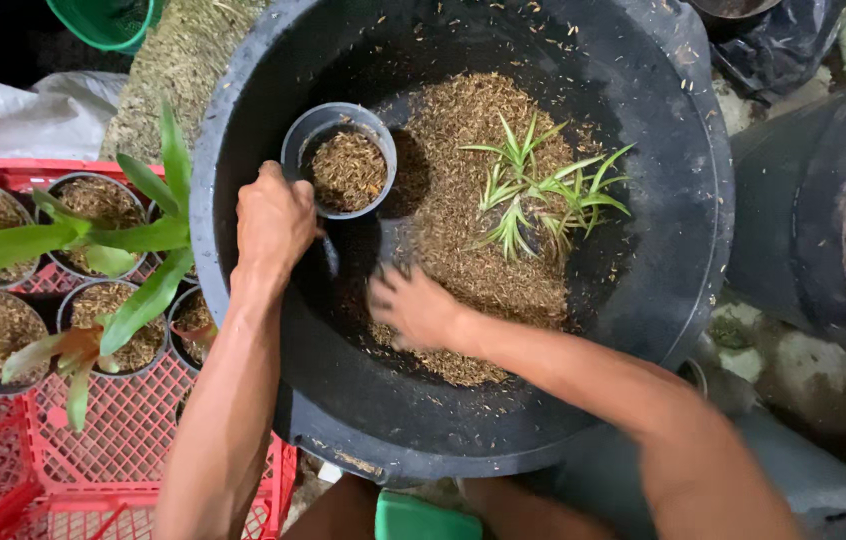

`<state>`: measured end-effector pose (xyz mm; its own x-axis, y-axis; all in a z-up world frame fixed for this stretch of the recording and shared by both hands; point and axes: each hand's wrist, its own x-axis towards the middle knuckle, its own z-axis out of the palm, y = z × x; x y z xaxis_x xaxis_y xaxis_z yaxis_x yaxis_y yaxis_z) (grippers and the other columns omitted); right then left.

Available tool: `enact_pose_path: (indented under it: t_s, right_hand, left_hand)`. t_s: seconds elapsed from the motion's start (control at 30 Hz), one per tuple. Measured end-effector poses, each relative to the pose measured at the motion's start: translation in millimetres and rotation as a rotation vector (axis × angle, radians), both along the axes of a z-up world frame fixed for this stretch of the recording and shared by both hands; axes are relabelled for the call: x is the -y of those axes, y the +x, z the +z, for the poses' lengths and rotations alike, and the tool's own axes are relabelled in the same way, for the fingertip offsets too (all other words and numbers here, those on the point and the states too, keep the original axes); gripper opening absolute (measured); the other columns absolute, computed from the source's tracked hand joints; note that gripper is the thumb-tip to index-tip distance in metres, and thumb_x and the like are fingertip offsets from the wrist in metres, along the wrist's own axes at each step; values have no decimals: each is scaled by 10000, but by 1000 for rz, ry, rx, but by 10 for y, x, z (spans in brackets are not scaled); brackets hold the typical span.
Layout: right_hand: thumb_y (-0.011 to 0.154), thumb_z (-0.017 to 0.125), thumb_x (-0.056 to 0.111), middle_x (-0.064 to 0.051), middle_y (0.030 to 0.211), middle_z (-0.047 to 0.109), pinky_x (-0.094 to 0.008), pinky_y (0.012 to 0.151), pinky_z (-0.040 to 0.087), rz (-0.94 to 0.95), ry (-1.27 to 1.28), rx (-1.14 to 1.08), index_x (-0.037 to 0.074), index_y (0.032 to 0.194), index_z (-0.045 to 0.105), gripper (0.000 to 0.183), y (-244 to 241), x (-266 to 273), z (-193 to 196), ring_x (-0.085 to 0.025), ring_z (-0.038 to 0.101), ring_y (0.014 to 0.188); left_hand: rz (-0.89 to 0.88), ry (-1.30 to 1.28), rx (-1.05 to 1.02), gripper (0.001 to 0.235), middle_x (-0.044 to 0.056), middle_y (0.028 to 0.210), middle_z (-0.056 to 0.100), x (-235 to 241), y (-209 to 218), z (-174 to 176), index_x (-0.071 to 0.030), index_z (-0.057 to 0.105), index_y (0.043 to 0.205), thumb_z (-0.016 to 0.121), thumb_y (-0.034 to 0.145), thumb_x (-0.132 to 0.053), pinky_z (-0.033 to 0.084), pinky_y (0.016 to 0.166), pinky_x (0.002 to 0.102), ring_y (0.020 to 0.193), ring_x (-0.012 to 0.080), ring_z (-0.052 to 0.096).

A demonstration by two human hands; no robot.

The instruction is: The person is potting small plants into individual plastic cups. They scoop soil from a large black basin, place it into a cup, insert a plant, and add more soil to secure it. The finished potted plants are placed into a red crate.

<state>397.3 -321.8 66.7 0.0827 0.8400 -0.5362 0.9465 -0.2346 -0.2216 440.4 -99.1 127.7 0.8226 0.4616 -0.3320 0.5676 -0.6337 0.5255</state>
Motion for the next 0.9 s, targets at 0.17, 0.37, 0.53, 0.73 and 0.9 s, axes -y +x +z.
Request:
enact_pose_path:
  t_s: [0.17, 0.37, 0.53, 0.73, 0.9]
  right_hand:
    - [889, 656, 178, -194, 1446, 492, -559, 1025, 482, -167, -58, -256, 162, 1353, 646, 464, -262, 420, -232, -372, 515, 1258]
    - [815, 677, 17, -171, 1155, 711, -410, 916, 582, -646, -290, -752, 95, 1150, 695, 345, 121, 371, 163, -289, 683, 1059]
    - [893, 739, 152, -230, 1093, 722, -340, 770, 532, -1017, 144, -1015, 53, 1162, 714, 287, 569, 400, 649, -212, 675, 903]
    - [966, 650, 149, -181, 1267, 676, -237, 638, 492, -1187, 344, -708, 100, 1429, 539, 479, 611, -21, 619, -60, 590, 752]
    - [965, 510, 142, -140, 1239, 744, -331, 448, 458, -1416, 185, -605, 131, 1312, 688, 390, 662, 136, 600, -115, 528, 510]
  left_hand:
    - [-117, -26, -78, 355, 402, 1018, 657, 11, -95, -111, 72, 633, 1151, 614, 879, -156, 527, 930, 544, 1013, 540, 652]
    - [-348, -16, -316, 373, 333, 1102, 676, 67, -79, -301, -20, 667, 1210, 681, 852, -124, 547, 935, 522, 1071, 493, 654]
    - [-506, -6, -402, 398, 315, 1115, 691, 140, -29, -489, -49, 700, 1208, 648, 815, -5, 577, 935, 492, 1083, 448, 685]
    - [-486, 16, -438, 308, 299, 1145, 684, 217, -21, -436, -52, 686, 1214, 666, 919, -137, 571, 925, 492, 1085, 450, 675]
    - [-478, 8, -403, 309, 293, 1159, 683, 199, -43, -397, -84, 690, 1232, 655, 929, -132, 566, 932, 488, 1089, 451, 670]
